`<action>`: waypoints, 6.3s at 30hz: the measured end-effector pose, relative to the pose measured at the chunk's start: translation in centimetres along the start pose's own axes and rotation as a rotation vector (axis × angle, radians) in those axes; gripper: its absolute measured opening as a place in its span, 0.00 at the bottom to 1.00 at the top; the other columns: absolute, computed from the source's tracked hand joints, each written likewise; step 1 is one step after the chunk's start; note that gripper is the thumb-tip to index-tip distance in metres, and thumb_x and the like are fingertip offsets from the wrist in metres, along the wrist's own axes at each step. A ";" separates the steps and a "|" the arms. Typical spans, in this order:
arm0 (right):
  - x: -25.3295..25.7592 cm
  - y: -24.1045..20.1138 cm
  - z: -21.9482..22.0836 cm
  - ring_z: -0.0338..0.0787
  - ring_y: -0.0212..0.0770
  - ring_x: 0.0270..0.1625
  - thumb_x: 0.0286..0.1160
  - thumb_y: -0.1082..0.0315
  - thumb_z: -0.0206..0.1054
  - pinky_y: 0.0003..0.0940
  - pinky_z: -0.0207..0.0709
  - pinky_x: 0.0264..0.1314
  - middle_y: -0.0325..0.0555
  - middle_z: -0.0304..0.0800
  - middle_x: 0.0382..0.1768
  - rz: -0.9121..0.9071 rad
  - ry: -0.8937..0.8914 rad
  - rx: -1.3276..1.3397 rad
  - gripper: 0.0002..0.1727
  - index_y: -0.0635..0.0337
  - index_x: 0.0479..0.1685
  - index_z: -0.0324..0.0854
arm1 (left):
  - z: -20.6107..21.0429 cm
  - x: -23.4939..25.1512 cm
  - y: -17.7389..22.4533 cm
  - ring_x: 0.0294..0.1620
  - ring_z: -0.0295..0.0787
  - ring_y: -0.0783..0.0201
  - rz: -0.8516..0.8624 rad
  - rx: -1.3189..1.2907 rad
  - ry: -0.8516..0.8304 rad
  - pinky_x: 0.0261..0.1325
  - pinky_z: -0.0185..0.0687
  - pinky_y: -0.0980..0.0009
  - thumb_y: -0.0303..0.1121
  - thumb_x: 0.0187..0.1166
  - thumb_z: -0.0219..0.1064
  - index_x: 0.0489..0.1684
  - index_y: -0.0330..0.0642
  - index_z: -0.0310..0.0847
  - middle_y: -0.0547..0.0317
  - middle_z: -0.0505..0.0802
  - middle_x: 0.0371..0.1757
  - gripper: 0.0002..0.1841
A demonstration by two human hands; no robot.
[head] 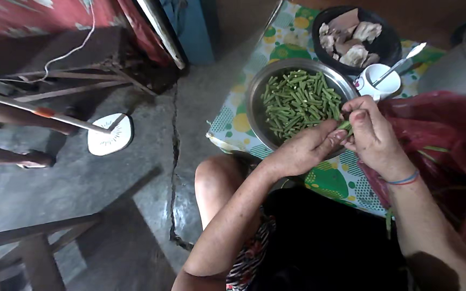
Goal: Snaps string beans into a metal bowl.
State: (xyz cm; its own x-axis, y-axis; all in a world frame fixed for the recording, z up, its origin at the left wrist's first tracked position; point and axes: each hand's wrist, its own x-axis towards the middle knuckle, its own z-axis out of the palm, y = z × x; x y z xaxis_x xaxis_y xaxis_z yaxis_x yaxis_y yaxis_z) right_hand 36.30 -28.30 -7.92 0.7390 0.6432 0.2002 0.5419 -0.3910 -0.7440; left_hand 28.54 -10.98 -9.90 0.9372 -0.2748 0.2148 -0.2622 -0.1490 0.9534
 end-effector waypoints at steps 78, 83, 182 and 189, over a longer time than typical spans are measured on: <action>-1.1 0.2 0.3 0.79 0.22 0.25 0.95 0.46 0.43 0.21 0.75 0.27 0.37 0.84 0.30 -0.234 0.115 -0.175 0.27 0.56 0.68 0.77 | -0.4 -0.3 0.1 0.20 0.66 0.81 -0.118 -0.533 -0.089 0.24 0.63 0.86 0.33 0.94 0.40 0.44 0.42 0.72 0.72 0.73 0.23 0.14; -0.5 0.3 1.2 0.75 0.17 0.24 0.95 0.49 0.44 0.16 0.73 0.26 0.33 0.78 0.29 -0.093 0.117 -0.122 0.23 0.60 0.58 0.75 | -0.3 -0.1 0.0 0.25 0.67 0.80 -0.095 -0.204 -0.062 0.29 0.65 0.83 0.32 0.93 0.46 0.50 0.36 0.76 0.68 0.73 0.27 0.13; 1.0 -1.4 0.0 0.76 0.13 0.22 0.84 0.61 0.65 0.09 0.73 0.23 0.25 0.81 0.30 0.019 -0.016 0.101 0.06 0.52 0.47 0.79 | -0.9 -0.3 0.1 0.24 0.70 0.75 -0.149 -0.161 0.006 0.29 0.69 0.80 0.33 0.94 0.48 0.50 0.34 0.76 0.64 0.75 0.25 0.13; 1.6 -1.4 -1.4 0.65 0.15 0.13 0.84 0.57 0.64 0.11 0.63 0.14 0.21 0.75 0.22 0.046 0.109 0.108 0.06 0.46 0.45 0.77 | -1.4 -0.5 0.5 0.24 0.71 0.79 -0.214 -0.413 -0.101 0.30 0.70 0.84 0.35 0.95 0.42 0.48 0.38 0.74 0.69 0.75 0.25 0.15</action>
State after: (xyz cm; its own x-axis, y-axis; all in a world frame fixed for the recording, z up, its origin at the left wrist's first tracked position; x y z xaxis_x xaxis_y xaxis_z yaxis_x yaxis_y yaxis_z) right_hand 37.25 -27.66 -5.64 0.8042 0.5489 0.2280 0.4647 -0.3416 -0.8169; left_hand 28.29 -9.64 -9.23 0.9276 -0.3735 0.0025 0.0668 0.1725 0.9827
